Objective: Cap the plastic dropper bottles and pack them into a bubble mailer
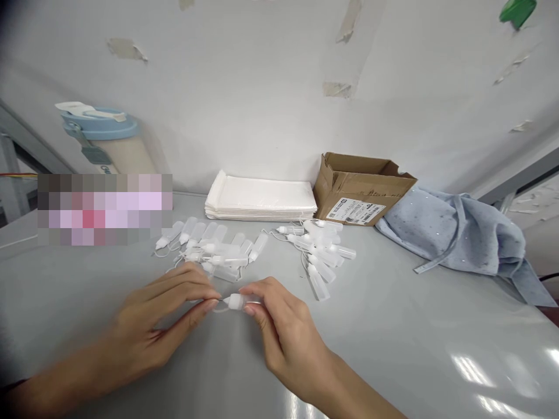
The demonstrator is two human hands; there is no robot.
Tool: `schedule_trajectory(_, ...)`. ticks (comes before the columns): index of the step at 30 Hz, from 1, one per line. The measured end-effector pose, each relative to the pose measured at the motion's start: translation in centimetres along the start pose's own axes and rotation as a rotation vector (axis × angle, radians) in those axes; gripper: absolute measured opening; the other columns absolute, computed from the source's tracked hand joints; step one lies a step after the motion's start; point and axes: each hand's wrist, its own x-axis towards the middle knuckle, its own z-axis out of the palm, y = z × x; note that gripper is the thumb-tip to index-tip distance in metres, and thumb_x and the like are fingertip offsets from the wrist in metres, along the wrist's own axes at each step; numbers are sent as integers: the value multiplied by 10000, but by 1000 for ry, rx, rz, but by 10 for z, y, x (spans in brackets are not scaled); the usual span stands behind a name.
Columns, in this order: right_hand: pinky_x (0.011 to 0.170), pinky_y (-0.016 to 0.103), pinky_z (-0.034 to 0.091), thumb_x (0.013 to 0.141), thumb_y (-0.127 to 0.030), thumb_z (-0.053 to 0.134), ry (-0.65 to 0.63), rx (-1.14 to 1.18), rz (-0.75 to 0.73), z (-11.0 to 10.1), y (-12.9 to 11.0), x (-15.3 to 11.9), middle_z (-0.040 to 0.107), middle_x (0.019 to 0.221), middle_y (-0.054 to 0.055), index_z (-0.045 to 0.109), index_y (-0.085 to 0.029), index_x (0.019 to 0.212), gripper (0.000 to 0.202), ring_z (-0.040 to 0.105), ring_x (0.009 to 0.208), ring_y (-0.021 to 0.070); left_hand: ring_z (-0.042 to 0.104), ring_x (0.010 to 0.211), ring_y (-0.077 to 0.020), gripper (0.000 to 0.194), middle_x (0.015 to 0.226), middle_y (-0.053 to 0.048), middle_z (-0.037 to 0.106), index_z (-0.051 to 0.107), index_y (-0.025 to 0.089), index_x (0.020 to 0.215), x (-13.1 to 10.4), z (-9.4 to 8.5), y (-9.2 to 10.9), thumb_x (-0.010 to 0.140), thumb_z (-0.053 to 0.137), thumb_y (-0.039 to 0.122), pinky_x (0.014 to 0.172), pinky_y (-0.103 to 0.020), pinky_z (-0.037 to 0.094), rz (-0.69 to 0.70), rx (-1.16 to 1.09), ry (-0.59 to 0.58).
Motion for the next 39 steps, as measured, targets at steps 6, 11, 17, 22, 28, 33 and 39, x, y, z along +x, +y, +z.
schedule_trajectory(6,569,249,425,922,-153,396,18,71,81,4,-5,-2,586,804,15,550,-195,1024,189,523,625,125,533,680,-133,154,708,4,601,581,196,860,0,3,7,869,494,69,655,-266,456,-102,-46,7)
schedule_trajectory(11,553,249,404,920,-169,397,25,121,123,6,-4,-2,589,780,14,570,-194,995,190,515,612,126,532,669,-127,144,699,3,598,583,192,836,-2,7,7,881,482,100,624,-251,451,-127,-90,7)
schedule_trajectory(17,497,236,370,927,-209,392,23,147,179,10,-4,-3,558,708,-6,581,-201,962,193,455,532,112,538,640,-131,159,675,0,590,576,191,825,-3,10,6,891,460,104,602,-260,448,-115,-85,-14)
schedule_trajectory(22,530,244,400,933,-246,386,8,148,221,9,-4,-4,594,742,12,580,-207,965,200,519,603,136,533,678,-138,139,719,-4,595,581,190,860,-6,12,3,874,493,84,625,-269,454,-111,-120,9)
schedule_trajectory(28,554,232,412,930,-247,420,4,123,256,2,-2,-1,610,780,-7,570,-238,991,162,533,630,128,557,792,-150,221,827,-7,627,548,190,1024,-3,3,-2,835,583,81,741,-283,470,-31,30,4)
schedule_trajectory(33,540,233,402,937,-276,412,-2,105,258,1,-3,-1,600,783,-8,565,-249,986,163,518,619,131,560,779,-140,124,818,-7,626,565,183,933,0,-4,-2,852,552,91,737,-267,468,-47,26,-33)
schedule_trajectory(39,522,236,385,930,-249,399,-15,74,194,4,-2,-1,572,740,-6,561,-229,991,174,488,575,130,544,672,-133,160,715,-8,605,582,168,854,2,2,0,866,465,60,671,-273,459,-39,-17,-39)
